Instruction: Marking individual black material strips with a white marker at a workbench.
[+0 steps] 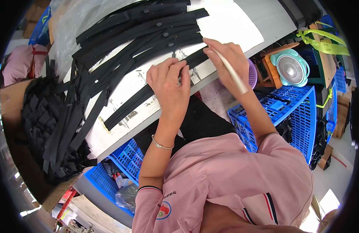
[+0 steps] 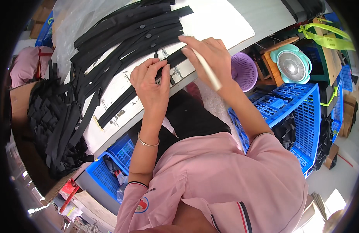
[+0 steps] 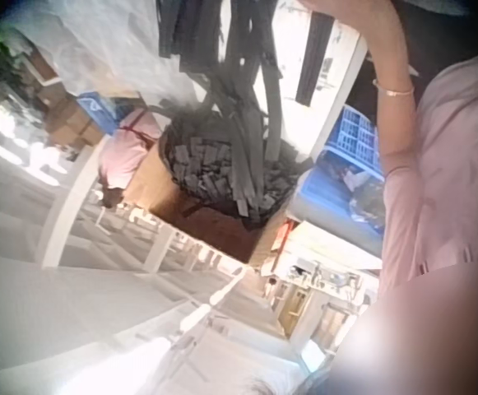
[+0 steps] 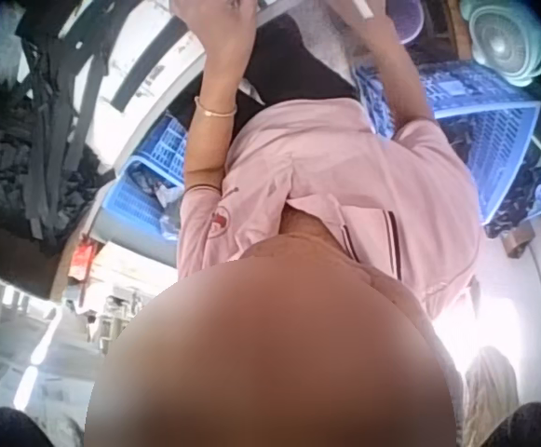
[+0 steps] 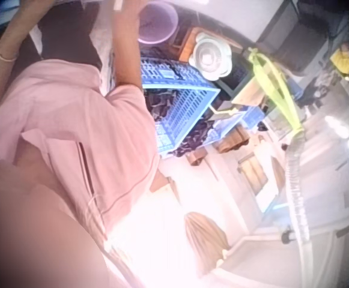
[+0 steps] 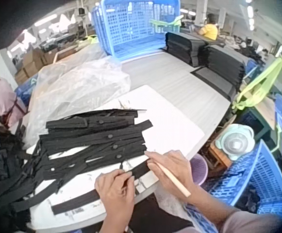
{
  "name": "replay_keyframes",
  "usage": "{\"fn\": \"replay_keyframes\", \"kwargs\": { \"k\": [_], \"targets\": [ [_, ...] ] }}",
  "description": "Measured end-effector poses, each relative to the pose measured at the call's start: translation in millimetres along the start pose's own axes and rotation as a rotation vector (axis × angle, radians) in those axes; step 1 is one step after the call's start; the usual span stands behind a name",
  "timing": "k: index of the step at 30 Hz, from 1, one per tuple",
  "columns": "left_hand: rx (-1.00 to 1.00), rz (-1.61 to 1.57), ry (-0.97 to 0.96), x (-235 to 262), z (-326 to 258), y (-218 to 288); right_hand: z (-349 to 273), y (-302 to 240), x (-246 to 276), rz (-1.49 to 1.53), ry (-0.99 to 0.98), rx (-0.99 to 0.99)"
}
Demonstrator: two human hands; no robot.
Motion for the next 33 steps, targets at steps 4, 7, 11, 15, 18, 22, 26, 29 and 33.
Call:
{"fn": "replay_keyframes", "kwargs": {
  "k": [4, 7, 11, 15, 18, 22, 26, 29, 33],
  "targets": [
    [-0.013, 0.022, 0.011, 0, 0, 1, 7, 22, -35, 0.679, -0.189, -0.347],
    [-0.016, 0.040, 0.016, 0, 1, 3, 0, 31, -63, 0.639, -0.347, -0.454],
    [-0.021, 0.056, 0.025, 0, 0, 2, -1, 25, -63, 0.590, -0.353, -0.395],
    [-0.022, 0.057, 0.026, 0, 1, 1, 0, 23, -63, 0.556, -0.356, -0.369],
    [-0.018, 0.052, 0.022, 0, 1, 1, 0, 22, -63, 0.532, -0.338, -0.330],
    [-0.020, 0.061, 0.029, -1, 1, 0, -2, 29, -59, 0.659, -0.321, -0.430],
    [-0.013, 0.057, 0.031, -1, 1, 0, -3, 28, -58, 0.671, -0.402, -0.381],
    [-0.014, 0.050, 0.031, 0, 1, 0, -4, 26, -60, 0.669, -0.414, -0.364],
    [-0.025, 0.048, 0.069, 4, -1, -4, -4, 24, -63, 0.604, -0.446, -0.327]
  ]
}}
Point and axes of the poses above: each hand's wrist, its own z-axis towards the middle knuckle, its own x-axis out of the back of the hand, y = z × x, the point moved 8 cm from there along z, towards the middle knuckle, and after that the axes turned 5 degrees about -x, right-handed, at the moved point
